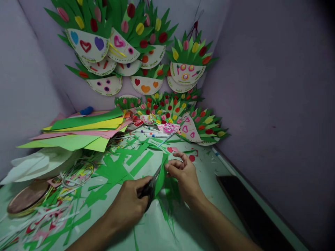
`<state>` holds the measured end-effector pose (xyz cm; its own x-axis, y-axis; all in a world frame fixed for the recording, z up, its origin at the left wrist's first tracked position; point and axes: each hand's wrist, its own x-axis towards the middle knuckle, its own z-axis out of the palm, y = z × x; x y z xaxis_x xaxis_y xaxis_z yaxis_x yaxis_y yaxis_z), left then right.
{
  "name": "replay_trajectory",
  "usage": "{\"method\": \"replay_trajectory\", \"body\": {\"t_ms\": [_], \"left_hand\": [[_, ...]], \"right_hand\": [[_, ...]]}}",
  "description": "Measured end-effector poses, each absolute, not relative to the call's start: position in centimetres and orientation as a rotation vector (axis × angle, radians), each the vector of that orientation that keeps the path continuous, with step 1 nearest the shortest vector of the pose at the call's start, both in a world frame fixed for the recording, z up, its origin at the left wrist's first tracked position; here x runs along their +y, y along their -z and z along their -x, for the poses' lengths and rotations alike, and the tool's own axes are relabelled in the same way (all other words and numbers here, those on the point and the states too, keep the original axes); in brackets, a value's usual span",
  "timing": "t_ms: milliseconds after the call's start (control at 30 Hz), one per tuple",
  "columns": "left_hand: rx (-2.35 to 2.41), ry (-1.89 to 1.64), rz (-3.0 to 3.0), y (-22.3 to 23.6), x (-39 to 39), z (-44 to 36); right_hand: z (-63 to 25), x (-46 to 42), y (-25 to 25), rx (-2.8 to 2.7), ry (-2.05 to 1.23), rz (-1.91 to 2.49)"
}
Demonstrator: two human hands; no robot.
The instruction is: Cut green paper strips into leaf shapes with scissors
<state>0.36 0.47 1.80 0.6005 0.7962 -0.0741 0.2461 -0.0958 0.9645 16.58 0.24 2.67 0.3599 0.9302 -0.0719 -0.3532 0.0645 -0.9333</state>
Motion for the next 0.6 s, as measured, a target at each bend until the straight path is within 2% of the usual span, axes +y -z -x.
{"method": "replay_trajectory", "body": {"t_ms": [600], "left_hand": [[0.884, -0.569, -1.6, -2.17, 0.35, -0.49]], "right_hand": [[-16.7, 0.29, -2.55, -0.713, -1.043, 1.09]]}}
